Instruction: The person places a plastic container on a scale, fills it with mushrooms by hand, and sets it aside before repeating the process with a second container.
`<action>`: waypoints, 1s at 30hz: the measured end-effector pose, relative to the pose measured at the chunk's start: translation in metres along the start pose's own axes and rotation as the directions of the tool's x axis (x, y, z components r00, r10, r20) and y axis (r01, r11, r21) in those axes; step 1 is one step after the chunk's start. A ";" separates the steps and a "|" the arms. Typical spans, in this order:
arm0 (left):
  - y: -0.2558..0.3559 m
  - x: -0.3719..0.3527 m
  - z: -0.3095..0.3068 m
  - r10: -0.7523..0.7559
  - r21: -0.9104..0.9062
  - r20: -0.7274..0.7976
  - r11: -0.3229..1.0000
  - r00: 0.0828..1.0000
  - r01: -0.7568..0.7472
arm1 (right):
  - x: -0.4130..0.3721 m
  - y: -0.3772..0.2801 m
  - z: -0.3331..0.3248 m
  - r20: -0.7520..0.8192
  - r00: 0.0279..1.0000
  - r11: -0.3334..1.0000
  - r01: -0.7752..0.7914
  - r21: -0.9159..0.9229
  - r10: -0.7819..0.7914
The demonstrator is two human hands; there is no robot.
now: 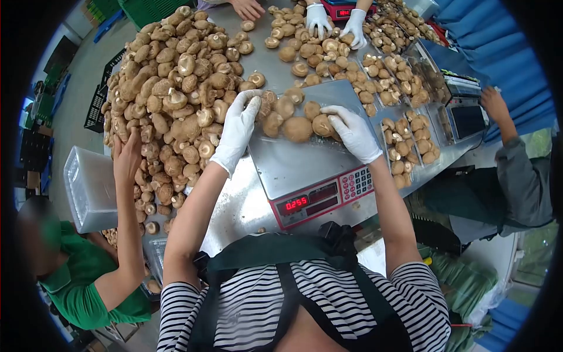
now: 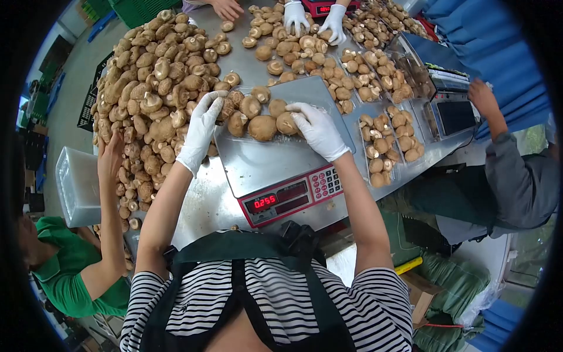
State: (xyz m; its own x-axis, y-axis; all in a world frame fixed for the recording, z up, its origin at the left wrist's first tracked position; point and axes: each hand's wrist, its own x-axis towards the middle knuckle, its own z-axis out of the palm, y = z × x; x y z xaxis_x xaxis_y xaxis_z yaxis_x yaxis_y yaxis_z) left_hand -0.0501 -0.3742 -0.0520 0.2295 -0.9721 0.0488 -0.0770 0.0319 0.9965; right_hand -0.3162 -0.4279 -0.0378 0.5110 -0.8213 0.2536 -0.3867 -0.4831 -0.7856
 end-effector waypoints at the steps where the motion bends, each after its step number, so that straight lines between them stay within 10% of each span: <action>1: -0.001 0.001 0.001 -0.005 -0.006 0.002 1.000 1.000 0.005 | 0.001 0.005 0.002 0.009 1.000 0.999 -0.004 -0.036 0.004; 5: -0.004 0.000 0.000 -0.009 0.000 -0.038 1.000 0.999 0.009 | 0.004 0.013 0.000 0.023 0.983 0.912 0.176 -0.370 -0.180; 15: 0.002 -0.017 -0.037 -0.174 -0.261 -0.125 0.956 0.977 0.136 | 0.001 0.002 -0.012 -0.132 0.990 0.999 0.038 -0.031 -0.042; 19: 0.005 -0.057 -0.058 -0.247 -0.429 -0.130 0.887 0.960 0.170 | -0.003 -0.010 -0.006 0.107 0.970 0.795 0.242 -0.557 -0.220; 26: -0.021 -0.157 -0.087 -0.443 -0.488 -0.039 0.791 0.895 0.370 | -0.012 -0.038 -0.005 -0.011 0.960 0.865 0.246 -0.437 -0.279; 30: 0.031 -0.209 -0.056 -0.474 -0.426 0.109 0.772 0.874 0.471 | -0.024 -0.099 0.051 0.243 0.860 0.857 0.491 -0.158 -0.448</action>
State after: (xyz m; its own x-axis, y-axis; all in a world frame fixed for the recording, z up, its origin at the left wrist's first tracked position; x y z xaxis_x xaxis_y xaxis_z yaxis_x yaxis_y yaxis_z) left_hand -0.0459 -0.1564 -0.0279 0.1314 -0.8900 -0.4366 0.4625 -0.3345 0.8211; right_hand -0.2510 -0.3448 0.0048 0.7994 -0.4164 0.4332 -0.2017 -0.8651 -0.4593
